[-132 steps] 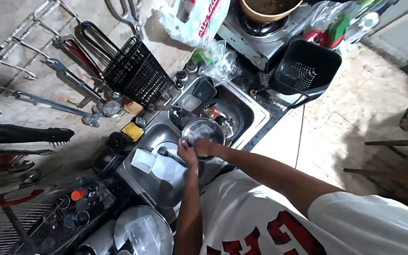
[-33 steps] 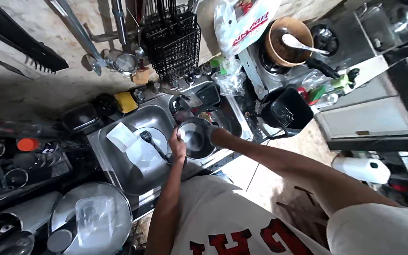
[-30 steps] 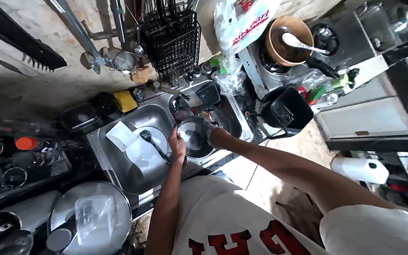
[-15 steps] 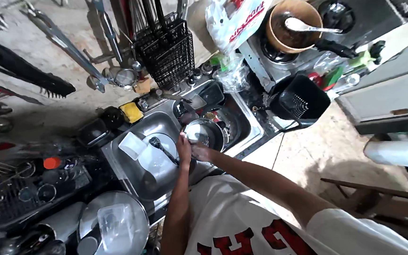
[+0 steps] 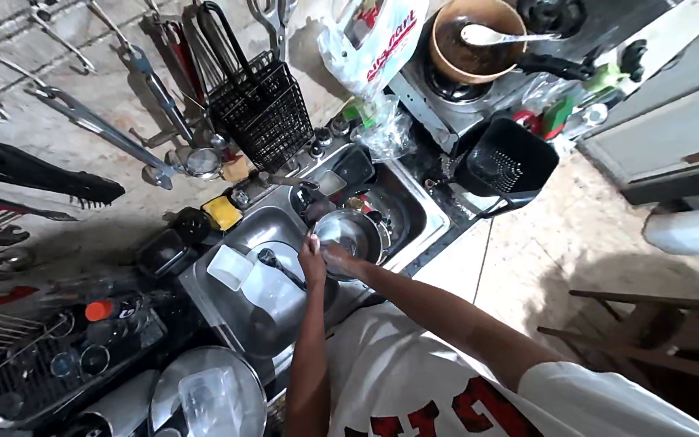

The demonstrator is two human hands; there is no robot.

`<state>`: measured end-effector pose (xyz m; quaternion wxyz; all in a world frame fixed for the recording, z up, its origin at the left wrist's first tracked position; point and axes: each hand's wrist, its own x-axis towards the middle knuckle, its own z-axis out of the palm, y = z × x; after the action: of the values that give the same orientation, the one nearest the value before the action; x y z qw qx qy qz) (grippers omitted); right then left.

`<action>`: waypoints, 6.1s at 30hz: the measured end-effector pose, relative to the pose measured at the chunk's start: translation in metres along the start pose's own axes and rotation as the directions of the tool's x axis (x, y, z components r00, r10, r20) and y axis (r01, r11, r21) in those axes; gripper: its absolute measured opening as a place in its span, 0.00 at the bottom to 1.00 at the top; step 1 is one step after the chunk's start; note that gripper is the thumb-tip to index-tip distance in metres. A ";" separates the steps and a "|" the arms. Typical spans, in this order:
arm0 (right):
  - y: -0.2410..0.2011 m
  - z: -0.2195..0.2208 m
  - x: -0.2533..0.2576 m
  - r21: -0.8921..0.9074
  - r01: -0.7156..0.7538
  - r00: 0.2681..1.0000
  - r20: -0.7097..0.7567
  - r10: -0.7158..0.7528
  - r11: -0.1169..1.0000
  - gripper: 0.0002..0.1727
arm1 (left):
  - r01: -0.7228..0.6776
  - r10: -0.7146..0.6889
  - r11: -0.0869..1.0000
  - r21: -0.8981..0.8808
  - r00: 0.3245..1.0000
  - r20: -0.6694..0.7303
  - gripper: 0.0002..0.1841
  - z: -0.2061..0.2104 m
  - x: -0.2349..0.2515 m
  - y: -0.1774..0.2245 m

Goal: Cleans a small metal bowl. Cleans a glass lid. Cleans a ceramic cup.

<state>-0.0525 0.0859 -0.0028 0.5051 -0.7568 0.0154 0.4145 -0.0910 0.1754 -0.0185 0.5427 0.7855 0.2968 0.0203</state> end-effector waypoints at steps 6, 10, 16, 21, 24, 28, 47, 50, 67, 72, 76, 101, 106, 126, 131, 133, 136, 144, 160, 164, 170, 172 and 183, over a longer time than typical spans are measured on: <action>0.001 -0.062 -0.053 -0.865 0.152 0.910 0.311 0.275 0.478 0.22 | -0.026 0.026 1.000 -0.001 0.999 -0.039 0.19 0.001 0.000 -0.002; -0.005 -0.056 -0.037 -0.956 -0.003 0.962 0.078 0.263 0.295 0.20 | 0.007 -0.005 0.999 0.041 0.999 -0.042 0.18 0.005 0.000 0.007; 0.034 -0.027 0.001 -0.658 0.298 0.940 0.329 -0.092 0.692 0.32 | -0.030 0.034 0.997 0.069 0.998 -0.057 0.18 0.008 0.000 0.004; 0.001 -0.066 -0.050 -0.812 0.177 0.881 0.382 0.277 0.556 0.29 | -0.029 0.034 0.995 0.096 0.998 -0.049 0.19 0.004 0.000 0.005; -0.012 -0.071 -0.042 -0.906 0.037 0.928 0.188 0.323 0.421 0.27 | -0.050 0.054 0.995 0.088 0.998 -0.038 0.19 0.006 -0.002 0.003; 0.035 -0.051 0.009 -0.726 0.256 0.962 0.257 -0.093 0.638 0.29 | -0.066 0.071 0.995 0.077 0.996 -0.060 0.19 0.008 -0.002 0.001; 0.014 -0.046 -0.061 -0.751 0.120 0.885 0.377 0.272 0.650 0.30 | -0.021 0.032 0.994 0.105 0.995 -0.100 0.18 0.010 -0.007 -0.001; 0.012 -0.034 -0.041 -0.714 0.264 0.904 0.418 0.093 0.648 0.28 | -0.019 0.030 0.993 0.114 0.995 -0.096 0.18 0.007 -0.007 0.000; -0.002 -0.064 -0.017 -0.805 0.016 0.982 0.123 0.141 0.593 0.26 | -0.075 0.089 0.988 0.139 0.991 -0.103 0.18 0.006 -0.010 0.000; 0.001 -0.073 -0.062 -0.941 0.023 0.928 0.145 0.343 0.338 0.34 | -0.054 0.064 0.994 0.092 0.992 -0.110 0.18 0.010 -0.008 0.000; 0.023 -0.058 -0.075 -0.813 0.253 0.922 0.367 0.124 0.525 0.48 | -0.025 0.031 0.997 0.070 0.996 -0.083 0.20 0.009 -0.006 0.002; -0.057 -0.163 -0.058 -0.592 0.590 0.613 -0.116 -0.782 0.550 0.12 | -0.535 0.440 0.761 0.366 0.841 0.314 0.26 -0.041 0.005 0.112; -0.034 -0.098 -0.061 -0.511 0.431 0.657 -0.388 -0.647 0.744 0.27 | -0.341 0.321 0.854 0.393 0.940 0.117 0.27 -0.026 -0.011 0.122; -0.007 -0.129 -0.017 0.347 0.330 0.939 -0.214 -0.268 0.878 0.23 | -0.259 0.258 0.966 -0.011 0.963 -0.080 0.20 -0.033 -0.037 0.105; 0.019 -0.110 -0.019 0.924 0.083 0.991 -0.116 0.065 0.373 0.31 | -0.230 0.187 0.901 -0.367 0.971 -0.149 0.19 -0.021 -0.042 0.117; 0.025 -0.088 -0.027 0.994 0.043 0.998 -0.047 0.041 0.096 0.32 | -0.202 0.165 0.905 -0.374 0.978 -0.129 0.20 -0.010 -0.045 0.122; 0.019 -0.069 -0.041 0.978 0.156 0.983 -0.139 0.124 -0.140 0.34 | -0.178 0.168 0.927 -0.330 0.984 -0.060 0.22 0.005 -0.044 0.119; -0.003 -0.041 -0.094 0.671 0.443 0.758 -0.634 0.151 0.595 0.40 | 0.039 0.006 0.905 -0.424 0.995 0.103 0.34 0.038 -0.048 0.124; -0.055 -0.128 -0.065 -0.689 0.310 0.562 -0.423 -0.711 0.655 0.27 | -0.118 0.131 0.965 -0.234 0.991 0.039 0.30 0.043 -0.039 0.147; -0.014 -0.090 -0.093 -0.726 0.338 0.625 -0.302 -0.720 0.599 0.30 | -0.051 0.067 0.982 -0.184 0.994 0.085 0.29 0.044 -0.030 0.137; -0.037 -0.155 -0.054 -0.218 0.240 0.883 -0.355 -0.306 0.946 0.37 | -0.346 0.255 0.915 0.208 0.894 0.367 0.33 0.035 -0.054 0.135; -0.033 -0.175 -0.053 0.114 0.205 0.951 -0.259 -0.170 0.972 0.39 | -0.513 0.285 0.759 0.402 0.816 0.504 0.31 0.029 -0.061 0.129; -0.007 -0.113 -0.047 -0.464 -0.229 0.912 -0.409 0.023 0.856 0.16 | -0.837 0.337 0.245 0.489 0.546 0.767 0.14 -0.001 -0.059 0.032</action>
<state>-0.0109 -0.0169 0.0488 0.2484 -0.9260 0.0576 0.2782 -0.1256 0.1395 0.0268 0.1045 0.9615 -0.2246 -0.1190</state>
